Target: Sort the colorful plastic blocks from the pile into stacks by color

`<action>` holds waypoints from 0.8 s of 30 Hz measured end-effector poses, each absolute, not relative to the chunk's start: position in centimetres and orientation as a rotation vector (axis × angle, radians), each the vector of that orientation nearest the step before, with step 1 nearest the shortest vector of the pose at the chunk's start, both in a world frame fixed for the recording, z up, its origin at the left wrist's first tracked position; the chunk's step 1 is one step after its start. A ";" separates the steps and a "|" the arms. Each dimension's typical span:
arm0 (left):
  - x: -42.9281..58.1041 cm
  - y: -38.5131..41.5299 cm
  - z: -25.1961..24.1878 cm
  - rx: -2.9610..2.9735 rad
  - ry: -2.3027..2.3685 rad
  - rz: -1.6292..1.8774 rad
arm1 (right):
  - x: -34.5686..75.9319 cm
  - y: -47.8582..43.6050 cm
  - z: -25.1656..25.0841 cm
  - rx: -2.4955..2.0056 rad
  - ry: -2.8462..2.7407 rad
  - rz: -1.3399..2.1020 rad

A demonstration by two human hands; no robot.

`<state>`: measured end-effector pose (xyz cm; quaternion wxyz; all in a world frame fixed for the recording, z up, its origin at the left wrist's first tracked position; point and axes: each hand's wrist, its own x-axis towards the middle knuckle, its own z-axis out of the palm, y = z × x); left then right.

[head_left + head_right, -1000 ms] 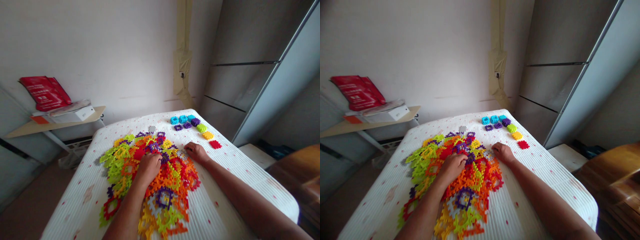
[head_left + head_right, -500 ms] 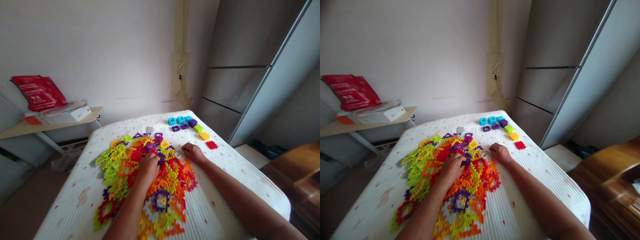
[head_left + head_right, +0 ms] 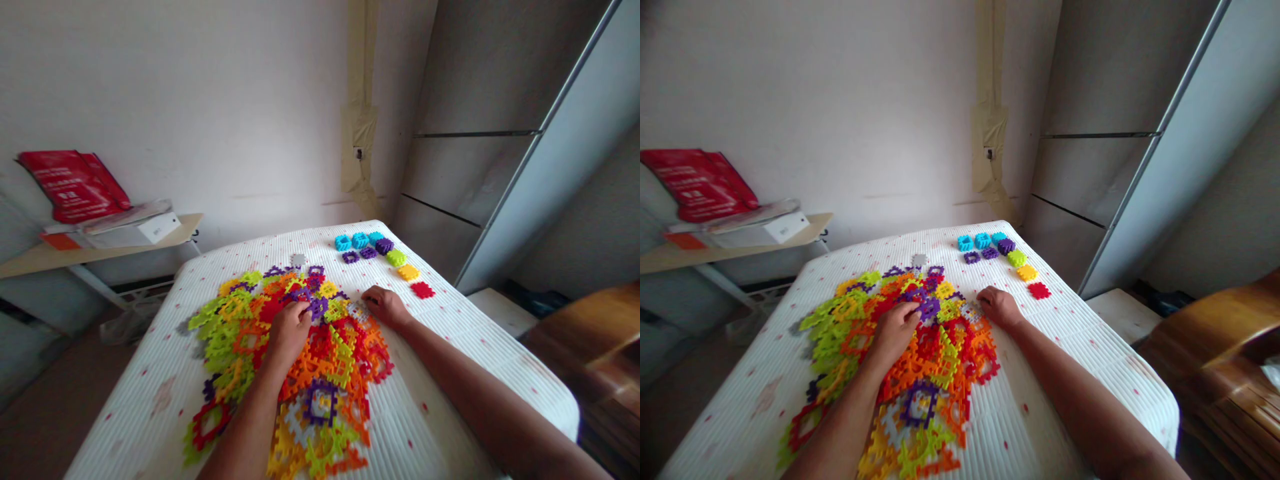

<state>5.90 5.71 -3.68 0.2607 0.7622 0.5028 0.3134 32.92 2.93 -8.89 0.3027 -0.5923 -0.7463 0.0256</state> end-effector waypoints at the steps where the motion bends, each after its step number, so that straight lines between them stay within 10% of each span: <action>1: 5.9 5.8 -3.8 1.986 1.346 0.888 | 32.9 2.9 -8.8 -1.574 -1.975 0.076; 24: 6.8 5.0 -3.8 1.312 1.041 1.067 | 23.7 2.0 -2.1 -1.286 -2.363 0.047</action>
